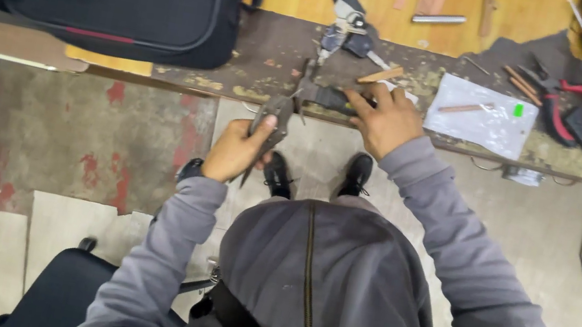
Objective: The person is using pliers and a hammer to bend, shape, and flatten thin copper strips on a workbench and occasionally on the floor.
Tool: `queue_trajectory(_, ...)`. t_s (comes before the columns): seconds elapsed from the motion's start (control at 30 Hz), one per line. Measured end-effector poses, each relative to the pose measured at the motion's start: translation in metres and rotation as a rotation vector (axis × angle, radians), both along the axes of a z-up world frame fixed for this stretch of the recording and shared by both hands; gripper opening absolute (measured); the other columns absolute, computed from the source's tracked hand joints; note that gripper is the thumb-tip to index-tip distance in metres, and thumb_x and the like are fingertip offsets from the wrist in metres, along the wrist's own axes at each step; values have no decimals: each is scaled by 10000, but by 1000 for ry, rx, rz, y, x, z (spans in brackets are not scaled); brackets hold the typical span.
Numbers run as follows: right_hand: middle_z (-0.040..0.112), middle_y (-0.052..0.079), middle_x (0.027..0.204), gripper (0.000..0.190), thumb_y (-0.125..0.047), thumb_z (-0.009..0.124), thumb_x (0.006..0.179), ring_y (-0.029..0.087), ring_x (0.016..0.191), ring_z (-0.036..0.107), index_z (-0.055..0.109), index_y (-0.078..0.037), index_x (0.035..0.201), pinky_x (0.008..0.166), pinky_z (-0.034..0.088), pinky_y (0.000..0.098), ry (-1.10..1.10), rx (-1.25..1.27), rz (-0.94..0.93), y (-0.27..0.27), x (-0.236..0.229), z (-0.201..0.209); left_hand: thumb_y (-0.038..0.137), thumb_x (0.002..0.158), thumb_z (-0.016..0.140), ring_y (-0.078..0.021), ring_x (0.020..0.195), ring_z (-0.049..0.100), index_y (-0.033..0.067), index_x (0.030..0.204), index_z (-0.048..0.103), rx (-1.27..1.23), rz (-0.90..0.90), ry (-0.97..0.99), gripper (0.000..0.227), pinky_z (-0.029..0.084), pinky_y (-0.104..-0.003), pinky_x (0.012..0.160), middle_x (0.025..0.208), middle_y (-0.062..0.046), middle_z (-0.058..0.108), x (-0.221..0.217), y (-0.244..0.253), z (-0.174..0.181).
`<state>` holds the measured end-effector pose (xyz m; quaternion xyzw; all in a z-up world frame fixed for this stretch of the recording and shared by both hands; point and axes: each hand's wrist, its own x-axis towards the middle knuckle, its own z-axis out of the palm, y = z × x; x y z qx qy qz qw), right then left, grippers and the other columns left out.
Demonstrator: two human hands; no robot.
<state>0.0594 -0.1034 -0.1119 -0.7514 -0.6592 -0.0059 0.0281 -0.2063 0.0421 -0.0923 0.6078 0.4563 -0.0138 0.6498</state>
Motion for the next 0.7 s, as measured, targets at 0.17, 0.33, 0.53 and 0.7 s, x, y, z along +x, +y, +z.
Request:
queue_trajectory(0.17, 540, 35, 1185, 429, -394, 713, 919, 342, 979, 580, 669, -314, 1339, 812, 553, 458, -26, 99, 51, -5, 20, -14, 482, 1047, 508, -200, 467, 702, 51, 778, 682, -25, -69, 89, 537, 552, -288, 472, 551, -140, 676, 9, -5, 6)
queue_trajectory(0.33, 527, 29, 1197, 455, -370, 729, 919, 341, 995, 572, 660, -320, 1366, 797, 549, 463, -10, 102, 83, -6, 24, -8, 494, 1020, 535, -193, 462, 693, 35, 783, 681, -25, -84, 134, 537, 540, -279, 474, 548, -140, 669, 22, -13, 12)
queue_trajectory(0.53, 518, 4, 1191, 525, -414, 740, 896, 325, 1011, 568, 639, -327, 1404, 818, 545, 446, -18, 92, 81, -12, 34, -23, 519, 1005, 546, -190, 426, 663, 38, 764, 673, -48, -78, 139, 553, 504, -272, 433, 522, -127, 639, 22, -10, 8)
queue_trajectory(0.7, 544, 11, 1161, 538, -488, 723, 918, 304, 997, 593, 641, -297, 1413, 863, 532, 409, 23, 112, 56, -23, 43, -28, 537, 987, 565, -177, 407, 634, 21, 755, 650, -155, -62, 130, 572, 461, -242, 388, 522, -118, 620, 21, -1, -1)
